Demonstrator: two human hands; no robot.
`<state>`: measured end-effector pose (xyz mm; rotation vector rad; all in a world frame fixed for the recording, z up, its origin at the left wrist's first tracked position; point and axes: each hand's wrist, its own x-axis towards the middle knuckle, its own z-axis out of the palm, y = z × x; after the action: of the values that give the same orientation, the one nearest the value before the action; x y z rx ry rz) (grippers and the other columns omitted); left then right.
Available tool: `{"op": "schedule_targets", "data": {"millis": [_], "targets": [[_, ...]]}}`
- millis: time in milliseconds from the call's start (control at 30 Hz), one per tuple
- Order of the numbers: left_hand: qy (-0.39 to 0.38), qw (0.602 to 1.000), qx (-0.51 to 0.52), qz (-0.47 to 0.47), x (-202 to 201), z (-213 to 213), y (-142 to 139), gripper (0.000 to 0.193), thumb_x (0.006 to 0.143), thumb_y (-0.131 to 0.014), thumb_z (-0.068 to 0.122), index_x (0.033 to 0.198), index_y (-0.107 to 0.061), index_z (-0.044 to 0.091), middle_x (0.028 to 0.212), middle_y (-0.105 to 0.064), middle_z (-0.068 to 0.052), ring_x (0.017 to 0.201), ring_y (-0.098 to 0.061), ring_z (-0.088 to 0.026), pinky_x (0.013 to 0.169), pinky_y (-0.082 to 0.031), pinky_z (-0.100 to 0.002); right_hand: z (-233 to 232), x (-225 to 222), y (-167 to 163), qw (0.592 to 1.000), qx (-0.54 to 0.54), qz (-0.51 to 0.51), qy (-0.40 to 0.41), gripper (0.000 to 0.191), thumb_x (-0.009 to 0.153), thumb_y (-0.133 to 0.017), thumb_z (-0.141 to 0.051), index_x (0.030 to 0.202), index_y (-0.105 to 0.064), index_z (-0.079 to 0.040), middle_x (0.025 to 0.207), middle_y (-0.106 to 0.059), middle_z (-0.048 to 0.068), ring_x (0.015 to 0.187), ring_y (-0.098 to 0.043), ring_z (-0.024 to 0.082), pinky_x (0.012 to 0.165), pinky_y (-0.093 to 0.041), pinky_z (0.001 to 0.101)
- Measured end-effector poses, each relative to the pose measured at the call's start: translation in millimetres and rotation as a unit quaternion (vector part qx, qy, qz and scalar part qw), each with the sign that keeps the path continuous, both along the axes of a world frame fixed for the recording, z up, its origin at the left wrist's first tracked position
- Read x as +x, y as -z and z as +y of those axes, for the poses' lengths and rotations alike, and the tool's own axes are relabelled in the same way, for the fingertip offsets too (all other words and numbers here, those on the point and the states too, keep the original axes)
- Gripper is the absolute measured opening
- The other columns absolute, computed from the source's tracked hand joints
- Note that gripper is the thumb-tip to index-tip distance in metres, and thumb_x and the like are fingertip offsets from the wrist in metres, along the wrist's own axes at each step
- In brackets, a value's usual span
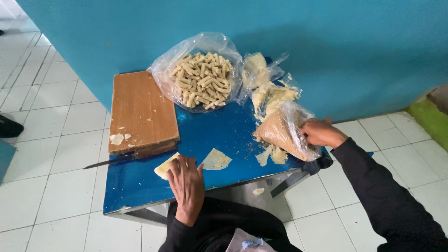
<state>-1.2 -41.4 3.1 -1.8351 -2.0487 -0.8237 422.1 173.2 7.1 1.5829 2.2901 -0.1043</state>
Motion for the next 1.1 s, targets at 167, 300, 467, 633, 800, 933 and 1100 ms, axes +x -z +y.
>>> {"op": "schedule_targets", "data": {"millis": [167,300,467,633,800,933,1100], "targets": [[0.016,0.999,0.003,-0.032,0.2,3.4,1.5,0.023,0.087,-0.071,0.021,0.104,-0.064,0.007,0.111,-0.053,-0.013,0.111,-0.048,-0.033,0.088,-0.039,-0.047,-8.7,-6.6,12.0,0.994,0.082,0.069,0.009,0.018,0.08,-0.075,-0.022,0.098,-0.076,-0.019,0.098,-0.073,0.009,0.099,-0.07,0.035,0.08,-0.042,0.0608],[0.021,0.999,0.014,-0.031,2.5,3.4,-2.1,0.023,0.088,-0.072,0.019,0.105,-0.065,0.006,0.111,-0.053,-0.013,0.11,-0.049,-0.033,0.088,-0.039,-0.047,-13.0,-5.0,25.5,0.985,0.156,0.054,-0.06,0.027,0.081,-0.069,-0.016,0.107,-0.073,-0.018,0.09,-0.072,0.013,0.093,-0.068,0.037,0.07,-0.038,0.063],[0.042,0.998,0.012,-0.049,6.0,-1.2,-6.7,0.027,0.084,-0.073,0.022,0.103,-0.064,0.004,0.107,-0.053,-0.013,0.107,-0.049,-0.033,0.086,-0.039,-0.047,-22.6,-3.0,29.5,0.97,0.191,0.116,-0.094,0.017,0.076,-0.065,-0.003,0.084,-0.073,-0.015,0.086,-0.072,0.011,0.093,-0.069,0.033,0.08,-0.037,0.0553],[0.04,0.997,0.017,-0.063,11.0,1.4,-6.7,0.011,0.091,-0.065,0.015,0.097,-0.064,0.006,0.103,-0.056,-0.011,0.105,-0.05,-0.031,0.085,-0.038,-0.045,-29.1,-15.9,25.8,0.978,0.181,0.045,-0.098,0.014,0.074,-0.067,-0.003,0.082,-0.074,-0.013,0.076,-0.07,0.012,0.09,-0.067,0.032,0.08,-0.038,0.0524],[0.064,0.993,0.032,-0.093,13.0,8.7,-4.9,0.006,0.093,-0.06,0.012,0.093,-0.061,0.006,0.094,-0.059,-0.011,0.099,-0.053,-0.032,0.082,-0.039,-0.045,-37.0,-21.0,-34.0,0.921,0.103,0.369,0.078,0.011,0.084,-0.076,-0.016,0.093,-0.076,-0.009,0.084,-0.078,0.006,0.075,-0.075,0.018,0.071,-0.058,0.0372],[0.092,0.984,0.031,-0.149,12.8,7.5,-3.1,0.005,0.093,-0.062,0.009,0.096,-0.06,0.005,0.092,-0.06,-0.012,0.091,-0.056,-0.034,0.078,-0.043,-0.046,-64.6,-47.4,-88.6,0.88,0.136,0.454,0.004,0.013,0.091,-0.075,-0.019,0.098,-0.077,-0.009,0.096,-0.081,0.004,0.081,-0.074,0.009,0.072,-0.057,0.0275],[0.117,0.961,0.046,-0.245,17.0,8.5,-5.4,0.015,0.088,-0.063,-0.001,0.102,-0.059,0.001,0.092,-0.065,-0.016,0.086,-0.063,-0.038,0.069,-0.049,-0.047,-99.1,-185.5,-59.6,0.831,0.05,0.525,-0.175,0.012,0.089,-0.077,-0.022,0.089,-0.076,-0.009,0.086,-0.077,0.002,0.079,-0.07,0.015,0.071,-0.054,0.0308]]}}
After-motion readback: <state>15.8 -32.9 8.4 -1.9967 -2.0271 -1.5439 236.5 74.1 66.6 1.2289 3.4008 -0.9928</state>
